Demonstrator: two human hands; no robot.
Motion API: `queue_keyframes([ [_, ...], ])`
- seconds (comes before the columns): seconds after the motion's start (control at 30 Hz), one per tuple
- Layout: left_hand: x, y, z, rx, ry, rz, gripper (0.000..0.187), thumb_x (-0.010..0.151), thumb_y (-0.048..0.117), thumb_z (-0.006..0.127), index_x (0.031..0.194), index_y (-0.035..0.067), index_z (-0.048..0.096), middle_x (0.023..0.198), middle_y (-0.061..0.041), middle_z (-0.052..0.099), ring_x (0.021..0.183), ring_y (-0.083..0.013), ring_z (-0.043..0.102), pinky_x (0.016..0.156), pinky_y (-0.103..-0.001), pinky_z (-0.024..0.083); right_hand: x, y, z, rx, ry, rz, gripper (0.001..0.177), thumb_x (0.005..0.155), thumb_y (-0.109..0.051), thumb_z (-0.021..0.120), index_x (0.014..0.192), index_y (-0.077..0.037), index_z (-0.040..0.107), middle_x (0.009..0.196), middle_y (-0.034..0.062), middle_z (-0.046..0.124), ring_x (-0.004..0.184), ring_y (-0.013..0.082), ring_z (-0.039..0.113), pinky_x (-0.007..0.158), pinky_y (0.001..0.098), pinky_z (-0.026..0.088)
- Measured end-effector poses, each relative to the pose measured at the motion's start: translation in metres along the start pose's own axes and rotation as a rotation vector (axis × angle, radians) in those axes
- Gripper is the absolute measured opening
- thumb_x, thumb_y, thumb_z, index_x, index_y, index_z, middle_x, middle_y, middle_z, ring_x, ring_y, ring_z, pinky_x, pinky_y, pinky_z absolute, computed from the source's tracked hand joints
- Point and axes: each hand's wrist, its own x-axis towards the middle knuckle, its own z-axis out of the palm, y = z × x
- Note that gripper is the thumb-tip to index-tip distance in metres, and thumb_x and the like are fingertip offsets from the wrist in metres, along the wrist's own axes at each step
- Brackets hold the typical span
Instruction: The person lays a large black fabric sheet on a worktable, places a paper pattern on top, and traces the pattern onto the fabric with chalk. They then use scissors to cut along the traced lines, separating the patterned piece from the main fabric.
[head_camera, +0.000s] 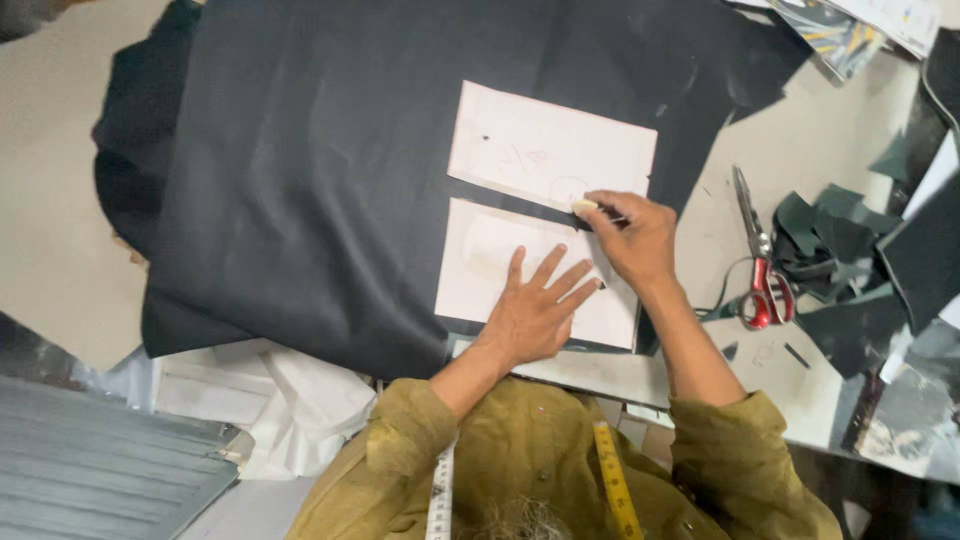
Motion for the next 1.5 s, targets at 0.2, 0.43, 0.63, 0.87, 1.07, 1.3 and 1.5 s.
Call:
queue_keyframes([
  [0.2, 0.002, -0.002, 0.004, 0.055, -0.247, -0.053, 0.05, 0.093, 0.025, 0.059, 0.143, 0.017, 0.058, 0.144, -0.007, 0.056, 0.146, -0.0325, 0.041, 0.12, -0.076, 0.018, 0.011, -0.03, 0.075, -0.019, -0.083, -0.136, 0.018, 0.088, -0.014, 0.079, 0.105, -0.007, 0.079, 0.095, 0.0112, 0.078, 0.079, 0.0218, 0.076, 0.071, 0.0313, 0.058],
  [0.43, 0.003, -0.001, 0.002, -0.004, 0.036, -0.024, 0.056, 0.09, 0.028, 0.054, 0.145, 0.02, 0.056, 0.153, -0.007, 0.053, 0.143, -0.0334, 0.041, 0.115, -0.071, 0.023, 0.029, -0.049, 0.118, -0.105, -0.113, -0.304, 0.015, 0.09, -0.018, 0.078, 0.102, -0.01, 0.079, 0.092, 0.0107, 0.077, 0.079, 0.0273, 0.073, 0.069, 0.0367, 0.056],
  [0.63, 0.008, -0.001, -0.002, 0.049, -0.391, -0.086, 0.049, 0.099, 0.029, 0.054, 0.147, 0.018, 0.055, 0.156, -0.006, 0.052, 0.151, -0.0294, 0.039, 0.122, -0.07, 0.023, 0.023, -0.031, 0.1, -0.23, -0.124, -0.313, 0.014, 0.088, -0.017, 0.077, 0.101, -0.013, 0.08, 0.086, 0.0086, 0.076, 0.08, 0.0293, 0.071, 0.069, 0.0392, 0.055],
  [0.87, 0.003, 0.002, 0.002, 0.046, -0.02, -0.016, 0.06, 0.087, 0.027, 0.062, 0.147, 0.024, 0.055, 0.159, -0.002, 0.042, 0.151, -0.0302, 0.03, 0.117, -0.073, 0.021, -0.024, 0.04, -0.022, -0.392, -0.048, -0.304, 0.011, 0.088, -0.014, 0.077, 0.098, -0.01, 0.078, 0.092, 0.0075, 0.076, 0.085, 0.0263, 0.073, 0.074, 0.0362, 0.057],
  [1.07, 0.003, 0.004, 0.001, 0.055, -0.03, -0.012, 0.061, 0.086, 0.025, 0.064, 0.146, 0.024, 0.054, 0.158, -0.001, 0.043, 0.151, -0.0306, 0.03, 0.116, -0.073, 0.022, -0.068, 0.061, -0.08, -0.374, 0.099, -0.068, 0.012, 0.091, -0.013, 0.078, 0.102, -0.007, 0.077, 0.094, 0.0117, 0.076, 0.085, 0.0254, 0.073, 0.074, 0.0339, 0.056],
  [1.3, 0.003, 0.007, -0.001, 0.053, -0.018, 0.002, 0.063, 0.086, 0.023, 0.066, 0.147, 0.024, 0.052, 0.157, -0.002, 0.043, 0.15, -0.0316, 0.03, 0.115, -0.073, 0.022, -0.111, 0.051, -0.033, -0.11, 0.157, 0.129, 0.017, 0.093, -0.009, 0.074, 0.109, -0.004, 0.072, 0.1, 0.0146, 0.072, 0.081, 0.0231, 0.07, 0.075, 0.0327, 0.055],
  [1.5, 0.001, 0.01, 0.0, 0.07, -0.01, 0.018, 0.062, 0.086, 0.023, 0.065, 0.147, 0.023, 0.053, 0.157, -0.002, 0.043, 0.15, -0.0319, 0.031, 0.114, -0.074, 0.023, -0.116, 0.045, -0.031, -0.091, 0.187, 0.125, 0.017, 0.094, -0.008, 0.073, 0.11, -0.005, 0.072, 0.102, 0.0138, 0.071, 0.082, 0.0221, 0.071, 0.077, 0.033, 0.056],
])
